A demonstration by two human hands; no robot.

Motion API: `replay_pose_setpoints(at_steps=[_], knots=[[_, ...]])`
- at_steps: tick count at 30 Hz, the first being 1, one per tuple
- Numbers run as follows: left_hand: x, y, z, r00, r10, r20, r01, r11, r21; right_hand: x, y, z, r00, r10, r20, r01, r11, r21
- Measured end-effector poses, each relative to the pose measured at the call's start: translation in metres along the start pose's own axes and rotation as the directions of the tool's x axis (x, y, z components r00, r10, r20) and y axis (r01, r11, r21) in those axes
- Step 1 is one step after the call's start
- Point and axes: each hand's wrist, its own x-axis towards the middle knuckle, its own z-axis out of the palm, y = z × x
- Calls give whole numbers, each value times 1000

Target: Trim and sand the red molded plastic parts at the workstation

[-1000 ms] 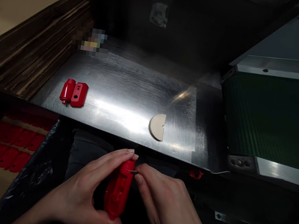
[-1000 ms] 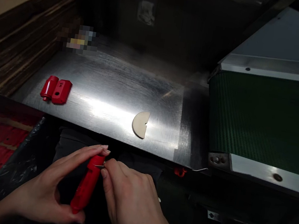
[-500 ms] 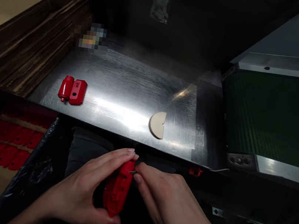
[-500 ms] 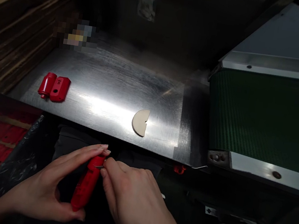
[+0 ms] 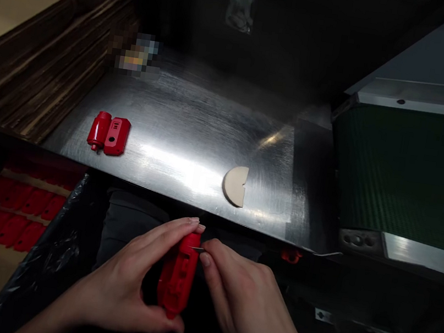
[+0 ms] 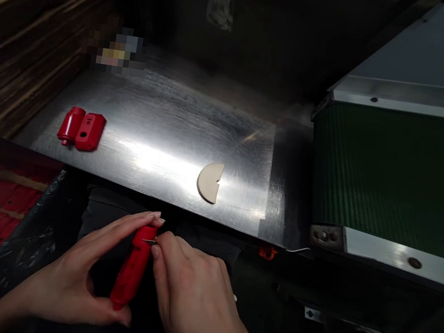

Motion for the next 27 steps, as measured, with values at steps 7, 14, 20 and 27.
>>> replay_pose_setpoints(at_steps=[7, 14, 20, 27], knots=[[1, 1, -2, 1000, 10, 29, -11, 999, 37, -1, -1, -4, 1000, 0, 27, 2, 999, -54], [1, 0, -2, 997, 31, 63, -33, 999, 22, 5, -2, -15, 989, 7, 150, -1, 999, -34], [2, 1, -3, 995, 50, 89, -52, 999, 14, 7, 0, -24, 967, 29, 254, -32, 999, 8], [1, 2, -3, 994, 45, 99, -48, 999, 24, 9, 2, -27, 962, 34, 272, -53, 997, 63]])
